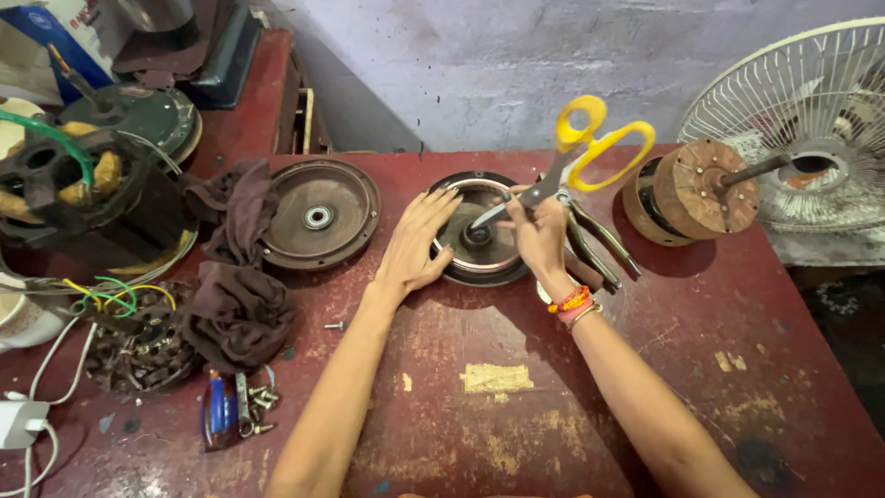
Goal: The person presses and seats a copper-colored ring into a circular motor end housing on a workbench, working it around the rim by hand. They then pick up yellow-handled shears to trim the ring edge and continue pressing the ring down around the housing rim.
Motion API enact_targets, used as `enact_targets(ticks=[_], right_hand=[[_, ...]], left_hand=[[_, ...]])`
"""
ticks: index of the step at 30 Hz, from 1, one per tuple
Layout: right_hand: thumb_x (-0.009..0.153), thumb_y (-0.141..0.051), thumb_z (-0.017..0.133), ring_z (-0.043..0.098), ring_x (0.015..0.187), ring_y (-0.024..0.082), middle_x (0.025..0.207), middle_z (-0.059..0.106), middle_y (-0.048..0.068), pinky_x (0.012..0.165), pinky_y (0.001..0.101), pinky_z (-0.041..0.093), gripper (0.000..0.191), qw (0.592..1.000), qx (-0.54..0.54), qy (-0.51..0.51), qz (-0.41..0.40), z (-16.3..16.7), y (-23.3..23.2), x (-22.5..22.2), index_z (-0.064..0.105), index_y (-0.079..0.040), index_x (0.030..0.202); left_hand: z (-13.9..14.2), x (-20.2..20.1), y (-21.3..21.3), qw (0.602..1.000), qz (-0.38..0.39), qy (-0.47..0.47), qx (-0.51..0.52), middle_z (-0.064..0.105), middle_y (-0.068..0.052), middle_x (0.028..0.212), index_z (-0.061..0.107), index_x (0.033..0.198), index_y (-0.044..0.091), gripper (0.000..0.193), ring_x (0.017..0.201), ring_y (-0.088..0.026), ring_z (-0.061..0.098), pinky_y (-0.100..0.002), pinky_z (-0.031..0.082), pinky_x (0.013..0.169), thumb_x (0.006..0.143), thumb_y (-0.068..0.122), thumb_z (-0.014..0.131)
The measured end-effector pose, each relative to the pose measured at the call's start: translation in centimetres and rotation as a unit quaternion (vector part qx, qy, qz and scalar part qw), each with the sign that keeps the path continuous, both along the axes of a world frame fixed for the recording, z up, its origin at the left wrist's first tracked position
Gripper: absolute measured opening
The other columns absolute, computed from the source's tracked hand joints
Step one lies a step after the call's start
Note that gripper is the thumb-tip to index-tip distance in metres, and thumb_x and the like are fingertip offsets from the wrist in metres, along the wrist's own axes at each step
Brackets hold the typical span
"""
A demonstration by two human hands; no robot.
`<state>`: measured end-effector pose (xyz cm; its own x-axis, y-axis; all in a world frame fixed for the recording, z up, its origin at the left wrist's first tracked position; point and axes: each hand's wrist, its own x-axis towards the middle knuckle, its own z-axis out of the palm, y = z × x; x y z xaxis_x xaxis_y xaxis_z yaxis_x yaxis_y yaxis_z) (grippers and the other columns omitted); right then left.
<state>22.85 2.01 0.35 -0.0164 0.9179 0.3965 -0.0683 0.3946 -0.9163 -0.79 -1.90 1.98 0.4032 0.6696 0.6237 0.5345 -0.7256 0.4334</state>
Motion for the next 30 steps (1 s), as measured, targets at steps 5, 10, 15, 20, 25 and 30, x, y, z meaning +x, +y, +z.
enact_targets(ticks=[5, 10, 15, 20, 25, 30], right_hand=[[0.101, -0.001, 0.059, 0.076, 0.088, 0.022, 0.099, 0.075, 0.015, 0.069, 0.0333, 0.067, 0.016, 0.999, -0.041, -0.004, 0.032, 0.6, 0.0, 0.2, 0.065, 0.008, 0.113], [0.103, 0.0, 0.061, 0.076, 0.098, 0.021, 0.105, 0.075, 0.014, 0.077, 0.0326, 0.067, 0.014, 0.999, 0.035, -0.028, 0.007, 0.9, -1.4, -0.2, 0.064, 0.008, 0.114], [0.1, -0.001, 0.062, 0.076, 0.09, 0.02, 0.098, 0.073, 0.014, 0.07, 0.0332, 0.067, 0.015, 0.999, -0.027, -0.017, 0.011, 1.2, -1.4, -0.3, 0.065, 0.008, 0.111], [0.101, -0.002, 0.062, 0.076, 0.092, 0.019, 0.1, 0.075, 0.014, 0.074, 0.0331, 0.067, 0.014, 0.999, 0.01, -0.035, 0.006, 1.1, -1.5, -0.4, 0.066, 0.008, 0.11], [0.103, -0.004, 0.061, 0.075, 0.092, 0.018, 0.1, 0.075, 0.014, 0.074, 0.0311, 0.067, 0.013, 0.997, 0.02, -0.075, 0.027, 1.3, -1.9, -0.4, 0.066, 0.007, 0.111], [0.102, -0.005, 0.062, 0.076, 0.09, 0.017, 0.098, 0.075, 0.011, 0.072, 0.0318, 0.066, 0.015, 0.999, 0.009, -0.043, 0.003, 2.1, -1.8, -0.9, 0.065, 0.006, 0.111]], left_hand=[[0.1, 0.0, -0.2, 1.0, 0.001, -0.003, -0.006, 0.051, -0.023, 0.153, 0.052, 0.145, -0.002, 0.077, 0.148, -0.039, 0.041, -0.051, 0.025, 0.127, 0.073, 0.021, 0.064], [-0.1, 0.0, -0.1, 1.0, 0.004, 0.0, -0.001, 0.053, -0.022, 0.152, 0.054, 0.144, -0.001, 0.075, 0.148, -0.039, 0.041, -0.051, 0.026, 0.127, 0.073, 0.021, 0.063], [-0.3, 0.0, 0.2, 1.0, -0.005, -0.01, 0.005, 0.054, -0.022, 0.151, 0.055, 0.142, -0.002, 0.074, 0.147, -0.039, 0.042, -0.051, 0.027, 0.127, 0.073, 0.022, 0.064], [-0.5, -0.1, 0.2, 1.0, 0.005, -0.006, 0.007, 0.055, -0.02, 0.151, 0.056, 0.142, -0.001, 0.072, 0.147, -0.039, 0.043, -0.051, 0.027, 0.127, 0.074, 0.022, 0.063], [-0.4, -0.2, 0.3, 1.0, -0.005, -0.01, 0.009, 0.054, -0.021, 0.151, 0.056, 0.142, -0.002, 0.072, 0.146, -0.039, 0.043, -0.052, 0.027, 0.127, 0.075, 0.023, 0.064], [-0.3, -0.1, 0.1, 1.0, 0.009, -0.006, 0.008, 0.056, -0.021, 0.148, 0.058, 0.139, -0.002, 0.07, 0.146, -0.038, 0.044, -0.052, 0.028, 0.126, 0.074, 0.021, 0.063]])
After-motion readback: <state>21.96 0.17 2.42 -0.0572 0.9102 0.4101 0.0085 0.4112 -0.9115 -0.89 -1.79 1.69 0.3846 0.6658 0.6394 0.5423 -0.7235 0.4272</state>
